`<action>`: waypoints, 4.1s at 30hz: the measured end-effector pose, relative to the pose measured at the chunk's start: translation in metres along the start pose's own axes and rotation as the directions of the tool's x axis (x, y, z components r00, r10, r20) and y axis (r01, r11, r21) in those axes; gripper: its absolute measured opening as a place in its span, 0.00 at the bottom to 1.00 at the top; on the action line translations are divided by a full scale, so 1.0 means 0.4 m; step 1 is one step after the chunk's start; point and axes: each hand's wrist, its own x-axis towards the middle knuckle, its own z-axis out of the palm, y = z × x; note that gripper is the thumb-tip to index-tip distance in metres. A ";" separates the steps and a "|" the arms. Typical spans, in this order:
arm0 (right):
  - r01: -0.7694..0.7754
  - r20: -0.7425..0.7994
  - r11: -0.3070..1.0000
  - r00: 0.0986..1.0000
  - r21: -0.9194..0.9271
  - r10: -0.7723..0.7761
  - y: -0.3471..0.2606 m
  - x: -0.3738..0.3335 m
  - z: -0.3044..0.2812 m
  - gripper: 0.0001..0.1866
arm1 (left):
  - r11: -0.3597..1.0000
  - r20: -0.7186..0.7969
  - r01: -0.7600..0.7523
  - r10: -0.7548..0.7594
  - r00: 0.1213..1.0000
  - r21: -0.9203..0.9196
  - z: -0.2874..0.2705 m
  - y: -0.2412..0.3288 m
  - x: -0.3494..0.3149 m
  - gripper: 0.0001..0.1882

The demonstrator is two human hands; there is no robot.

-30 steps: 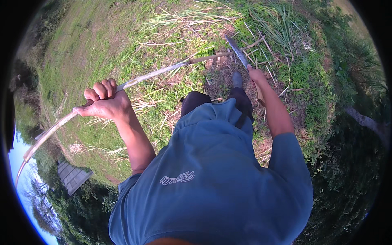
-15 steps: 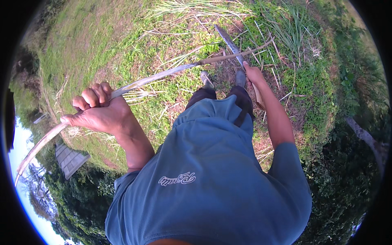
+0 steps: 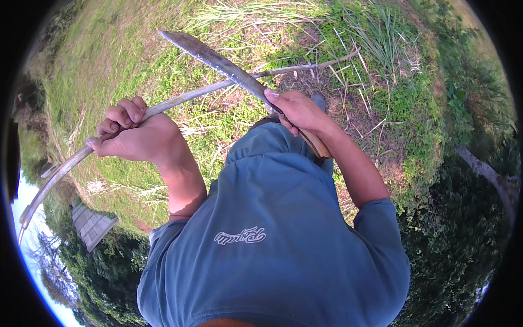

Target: The person uses a machete to strip the outer layers and cut long bamboo poles into smaller sections. The person holds the bamboo with one hand and uses the machete with the other to peel and chop the material, leaving processed pieces on the ground.

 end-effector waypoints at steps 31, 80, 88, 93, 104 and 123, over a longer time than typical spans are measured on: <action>-0.178 -0.301 0.958 0.948 -0.224 0.106 0.338 0.174 -0.396 0.34 | 0.891 0.919 0.364 0.127 0.373 -0.272 -0.086 0.090 -0.090 0.22; -0.265 -0.210 0.952 0.950 -0.152 0.231 0.151 0.048 -0.243 0.33 | 0.913 0.710 0.281 0.013 0.704 -0.296 -0.100 0.061 -0.102 0.20; -0.064 0.067 0.993 0.995 -0.095 0.070 0.050 -0.010 -0.121 0.32 | 0.970 0.284 0.114 -0.050 0.957 -0.214 -0.058 0.049 -0.073 0.21; -0.105 -0.346 0.994 0.934 -0.024 0.090 0.193 0.099 -0.233 0.34 | 0.797 0.308 0.496 -0.403 0.862 -0.345 0.004 0.076 -0.018 0.25; -0.185 -0.573 0.981 0.811 -0.060 0.118 0.383 0.128 -0.329 0.37 | 0.957 -0.118 0.290 -0.290 0.950 -0.017 -0.061 0.039 0.017 0.27; -0.279 -0.658 0.960 0.730 -0.039 0.186 0.426 0.167 -0.327 0.38 | 0.959 -0.357 0.284 -0.269 0.894 -0.012 -0.107 0.019 0.040 0.21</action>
